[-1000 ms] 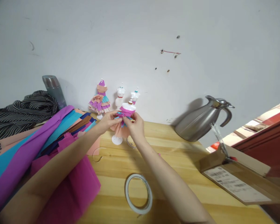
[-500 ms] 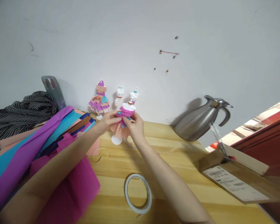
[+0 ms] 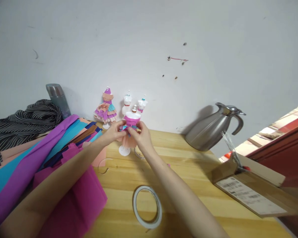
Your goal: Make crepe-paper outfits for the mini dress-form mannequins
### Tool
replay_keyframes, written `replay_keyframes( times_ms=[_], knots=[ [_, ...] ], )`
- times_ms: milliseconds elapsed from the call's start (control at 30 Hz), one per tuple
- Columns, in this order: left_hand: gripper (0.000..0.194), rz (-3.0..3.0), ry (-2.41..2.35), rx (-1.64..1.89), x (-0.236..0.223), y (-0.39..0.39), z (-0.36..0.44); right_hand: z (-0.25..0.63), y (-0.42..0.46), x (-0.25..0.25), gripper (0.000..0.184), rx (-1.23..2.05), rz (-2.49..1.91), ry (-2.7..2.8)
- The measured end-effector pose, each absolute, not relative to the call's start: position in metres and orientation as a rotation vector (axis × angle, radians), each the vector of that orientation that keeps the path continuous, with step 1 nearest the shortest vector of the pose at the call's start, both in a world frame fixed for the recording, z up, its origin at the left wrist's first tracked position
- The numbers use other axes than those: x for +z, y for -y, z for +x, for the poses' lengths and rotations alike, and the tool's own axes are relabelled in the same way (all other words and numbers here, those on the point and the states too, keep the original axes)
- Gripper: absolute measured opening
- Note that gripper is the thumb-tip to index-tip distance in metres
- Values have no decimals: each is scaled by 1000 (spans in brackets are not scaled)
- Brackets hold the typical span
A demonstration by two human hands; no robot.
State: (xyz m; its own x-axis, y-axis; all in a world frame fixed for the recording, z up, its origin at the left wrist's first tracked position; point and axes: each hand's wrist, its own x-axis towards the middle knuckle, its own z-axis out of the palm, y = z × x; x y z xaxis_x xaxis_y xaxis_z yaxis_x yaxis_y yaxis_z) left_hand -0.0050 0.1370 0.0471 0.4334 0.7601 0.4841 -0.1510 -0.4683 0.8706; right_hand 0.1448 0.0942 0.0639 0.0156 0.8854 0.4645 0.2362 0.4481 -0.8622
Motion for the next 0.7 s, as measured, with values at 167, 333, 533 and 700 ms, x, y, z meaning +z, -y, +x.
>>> replay_keyframes(
  times_ms=[167,333,533,700],
  knots=[
    [46,1760,-596,1207,48,-135,-6,150,-90,59,41,629,-1066,1565],
    [54,1757,-550,1184,45,-137,-11,152,-88,55,50,594,-1089,1588],
    [66,1746,-538,1075,42,-135,-26,160,-78,48,55,614,-1115,1572],
    [62,1731,-669,1183,42,-133,-33,171,-60,44,44,468,-1145,1559]
  ],
)
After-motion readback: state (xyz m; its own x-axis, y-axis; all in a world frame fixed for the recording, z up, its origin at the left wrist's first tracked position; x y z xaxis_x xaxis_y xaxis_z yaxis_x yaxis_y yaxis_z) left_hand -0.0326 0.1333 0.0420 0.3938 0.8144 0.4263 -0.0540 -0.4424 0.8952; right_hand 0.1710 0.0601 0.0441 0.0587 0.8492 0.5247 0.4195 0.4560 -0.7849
